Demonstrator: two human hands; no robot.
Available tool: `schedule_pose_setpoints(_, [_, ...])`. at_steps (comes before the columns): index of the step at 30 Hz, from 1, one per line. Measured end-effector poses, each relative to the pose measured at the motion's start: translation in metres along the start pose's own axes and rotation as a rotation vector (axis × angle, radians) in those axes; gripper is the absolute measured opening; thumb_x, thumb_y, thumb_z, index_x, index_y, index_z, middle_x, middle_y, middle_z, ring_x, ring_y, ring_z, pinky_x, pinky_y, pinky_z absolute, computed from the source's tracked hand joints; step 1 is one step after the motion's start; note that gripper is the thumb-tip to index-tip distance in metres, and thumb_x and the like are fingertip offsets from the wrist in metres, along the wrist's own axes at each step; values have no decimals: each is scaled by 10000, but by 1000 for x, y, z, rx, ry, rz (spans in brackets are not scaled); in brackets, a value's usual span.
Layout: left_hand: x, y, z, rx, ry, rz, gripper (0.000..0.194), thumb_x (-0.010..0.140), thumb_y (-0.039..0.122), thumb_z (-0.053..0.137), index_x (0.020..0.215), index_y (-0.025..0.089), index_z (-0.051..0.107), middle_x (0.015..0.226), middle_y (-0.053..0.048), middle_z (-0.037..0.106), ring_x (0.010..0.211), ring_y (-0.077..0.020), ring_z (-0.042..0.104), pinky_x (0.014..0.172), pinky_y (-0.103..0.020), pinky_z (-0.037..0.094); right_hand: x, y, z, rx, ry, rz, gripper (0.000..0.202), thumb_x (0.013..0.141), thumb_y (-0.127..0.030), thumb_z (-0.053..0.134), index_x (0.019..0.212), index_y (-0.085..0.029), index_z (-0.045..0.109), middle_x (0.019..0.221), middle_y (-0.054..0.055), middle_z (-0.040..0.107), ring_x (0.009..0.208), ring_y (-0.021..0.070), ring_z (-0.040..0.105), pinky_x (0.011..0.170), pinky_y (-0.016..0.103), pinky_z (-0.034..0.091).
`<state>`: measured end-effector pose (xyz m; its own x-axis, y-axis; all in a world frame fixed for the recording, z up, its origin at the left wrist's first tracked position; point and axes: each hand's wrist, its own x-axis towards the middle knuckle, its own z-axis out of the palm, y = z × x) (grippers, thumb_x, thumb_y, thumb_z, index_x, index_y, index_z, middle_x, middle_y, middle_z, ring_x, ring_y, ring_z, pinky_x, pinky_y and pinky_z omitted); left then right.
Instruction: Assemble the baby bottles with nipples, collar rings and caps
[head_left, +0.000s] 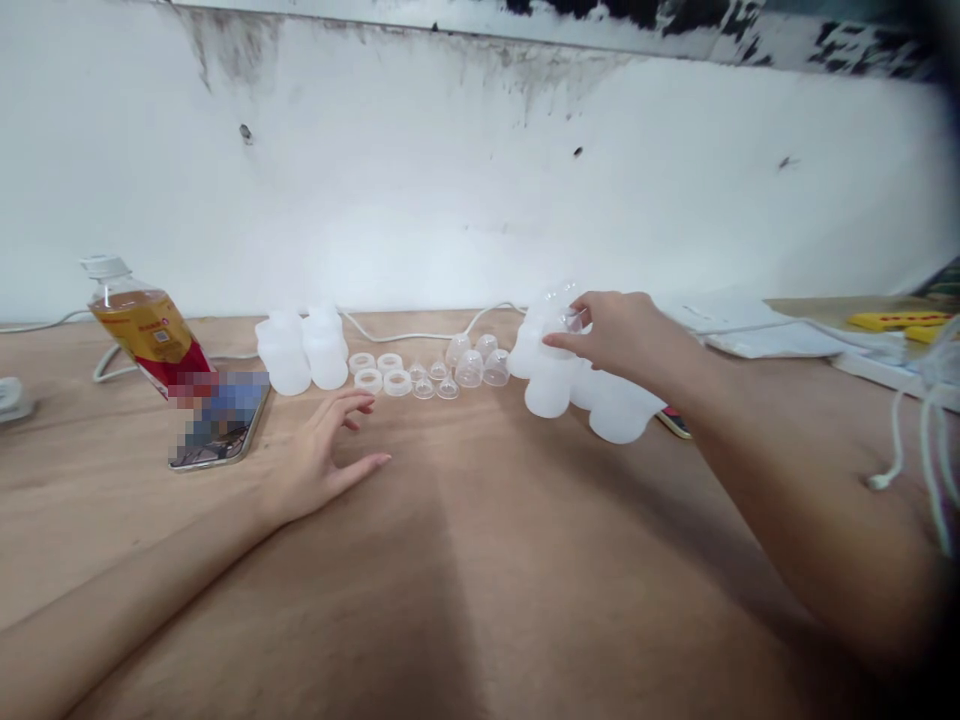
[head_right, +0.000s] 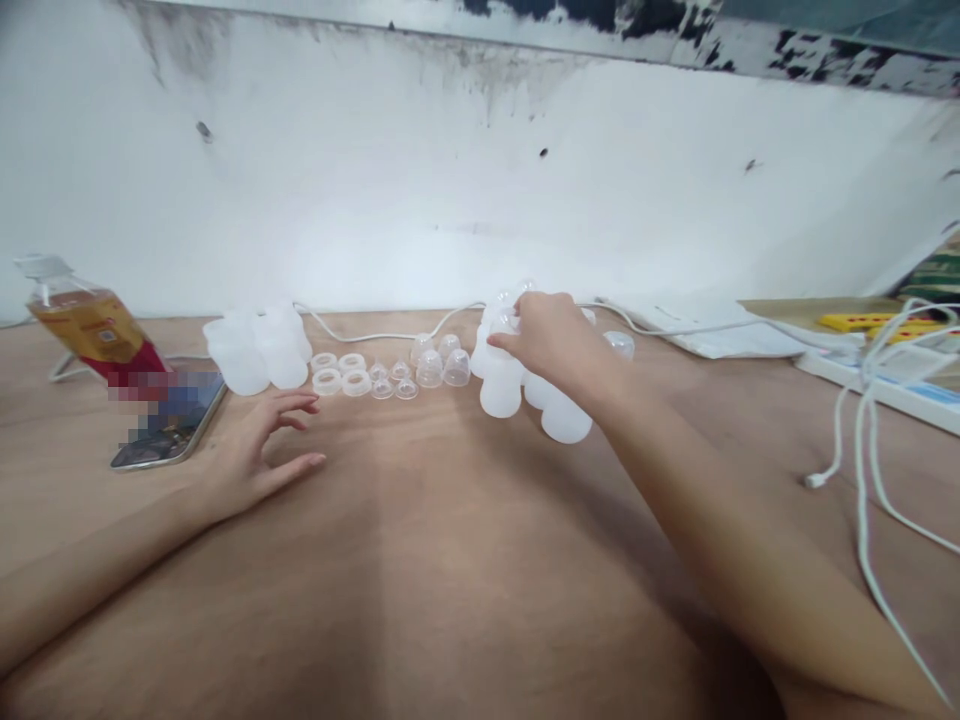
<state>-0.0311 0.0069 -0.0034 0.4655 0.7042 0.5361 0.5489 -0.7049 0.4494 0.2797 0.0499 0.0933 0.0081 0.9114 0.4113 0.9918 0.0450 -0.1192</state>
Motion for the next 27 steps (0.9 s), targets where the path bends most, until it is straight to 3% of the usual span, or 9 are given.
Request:
schedule_pose_setpoints(9, [-1,-1,0,46,-2,1,413,763,324,547,1122,184,401,1090,-96,488,885,-175,541,784,-358,484,11,14,12,-6,-11,97,363,683,-420,573,892,-122,555,676,74,568,498,161,519,457,302,384])
schedule_pose_setpoints(20, [-1,-2,0,70,-10,10,412,770,333,536,1130,192,392,1057,-87,512,842,-168,549,768,-361,484,8,17,13,-51,40,42,396,694,-400,566,989,-140,522,865,131,554,793,261,547,578,355,419])
schedule_pose_setpoints(24, [-1,0,-1,100,-34,0,410,779,348,520,1138,191,399,1098,-93,514,909,-187,551,802,-364,477,1,4,5,-34,113,48,471,688,-392,586,1075,-142,486,1052,170,464,847,298,546,645,427,426])
schedule_pose_setpoints(27, [-1,4,-2,165,-118,1,393,806,357,471,1166,207,422,1205,-82,490,1075,-213,494,912,-381,416,-12,-22,7,109,153,-134,452,737,-399,540,1118,-167,467,1179,177,403,918,315,536,728,473,429])
